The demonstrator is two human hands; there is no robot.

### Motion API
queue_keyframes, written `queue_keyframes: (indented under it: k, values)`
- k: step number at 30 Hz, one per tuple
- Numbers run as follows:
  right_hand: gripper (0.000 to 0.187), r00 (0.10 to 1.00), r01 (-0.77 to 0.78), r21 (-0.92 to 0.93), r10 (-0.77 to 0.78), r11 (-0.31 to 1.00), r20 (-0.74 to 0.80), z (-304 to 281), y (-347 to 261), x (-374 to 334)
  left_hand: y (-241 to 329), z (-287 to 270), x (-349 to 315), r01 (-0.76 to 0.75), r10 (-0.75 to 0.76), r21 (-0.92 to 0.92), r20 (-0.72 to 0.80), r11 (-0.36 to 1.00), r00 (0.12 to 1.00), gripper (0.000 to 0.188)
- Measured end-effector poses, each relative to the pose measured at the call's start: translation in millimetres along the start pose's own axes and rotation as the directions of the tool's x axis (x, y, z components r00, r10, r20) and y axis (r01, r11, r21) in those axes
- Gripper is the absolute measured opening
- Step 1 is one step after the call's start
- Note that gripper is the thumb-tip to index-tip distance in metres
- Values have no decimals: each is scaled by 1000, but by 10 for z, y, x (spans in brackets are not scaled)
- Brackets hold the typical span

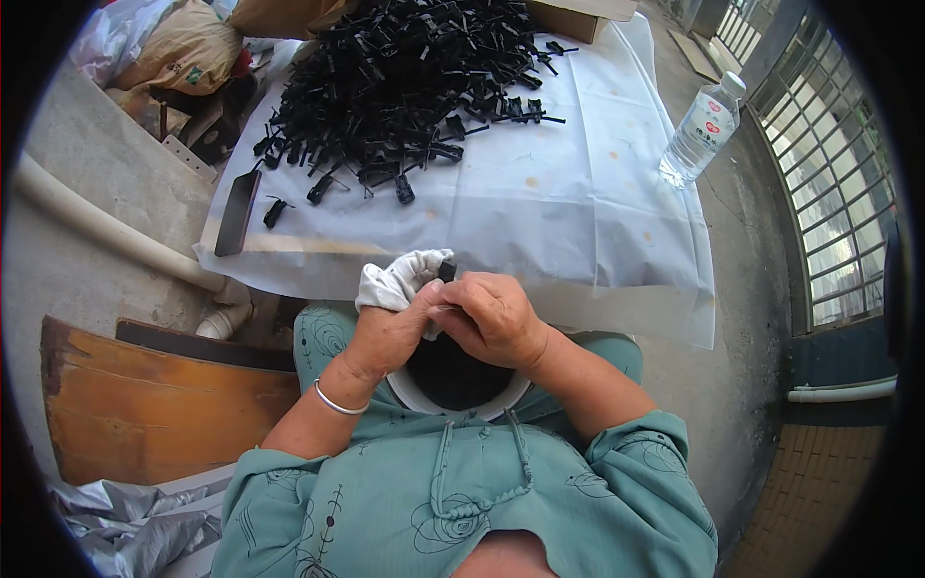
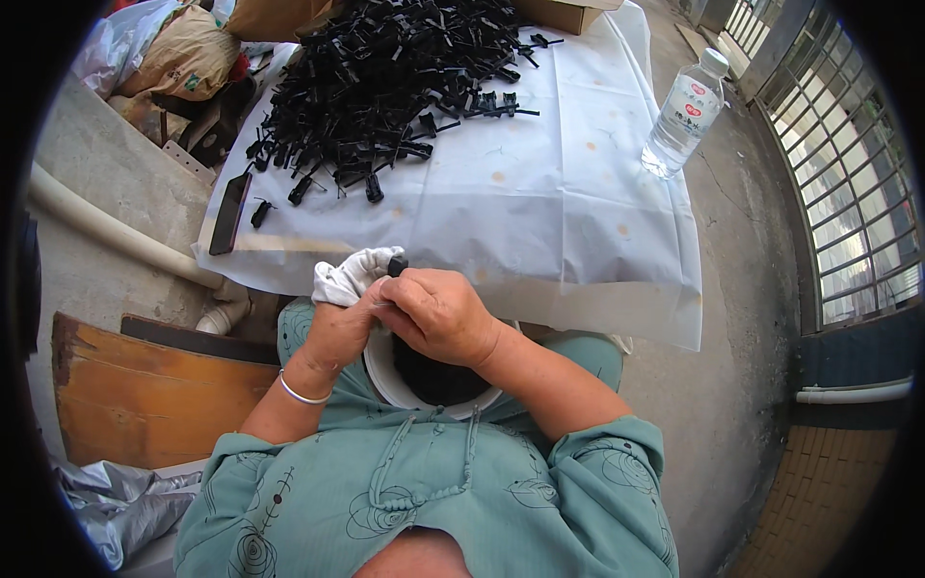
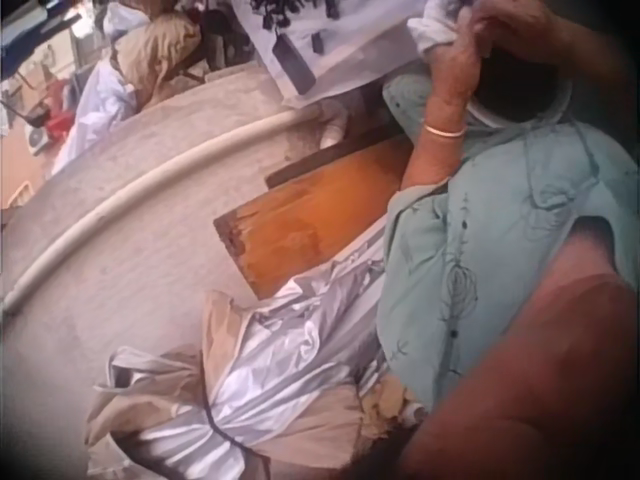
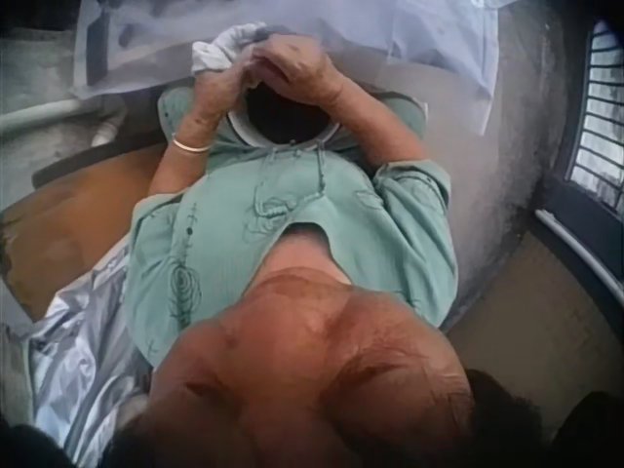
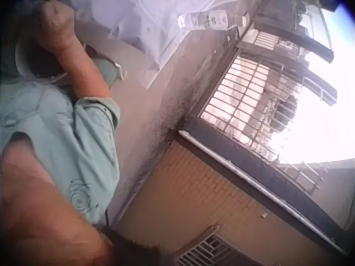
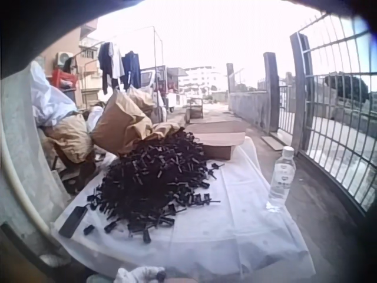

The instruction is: Inspecting and wiping black plastic components using a white cloth at a workstation.

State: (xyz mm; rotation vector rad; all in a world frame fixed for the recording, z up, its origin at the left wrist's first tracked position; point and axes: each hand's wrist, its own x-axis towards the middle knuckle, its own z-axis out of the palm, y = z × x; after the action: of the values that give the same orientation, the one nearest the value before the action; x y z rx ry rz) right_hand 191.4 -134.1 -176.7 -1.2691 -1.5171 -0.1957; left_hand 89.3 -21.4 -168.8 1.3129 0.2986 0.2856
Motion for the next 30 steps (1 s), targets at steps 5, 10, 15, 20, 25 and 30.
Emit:
queue_keyframes:
  k: [5, 10, 15, 20, 25, 30]
  values:
    - [15, 912, -368, -123, 332, 921, -240, 105, 57, -75, 84, 51, -54, 12, -20, 88, 91, 996, 996, 21]
    - [13, 830, -527, 210, 552, 824, -81, 33, 98, -28, 5, -3, -58, -109, 102, 145, 54, 983, 993, 25]
    - [21, 788, -610, 192, 563, 769, 249, -90, 47, 8, -6, -46, -25, -150, 166, 232, -55, 961, 985, 30]
    - [26, 748, -659, 108, 633, 745, 198, 15, 20, 2, -61, -48, -14, -275, 310, 424, -14, 863, 951, 31]
    - [25, 733, -677, 294, 653, 675, 190, 148, 77, -78, -45, -90, -15, -356, 426, 698, 81, 621, 901, 34]
    - [19, 791, -609, 228, 604, 760, 96, -29, 54, -8, 71, -125, 30, -326, 362, 456, 9, 828, 932, 29]
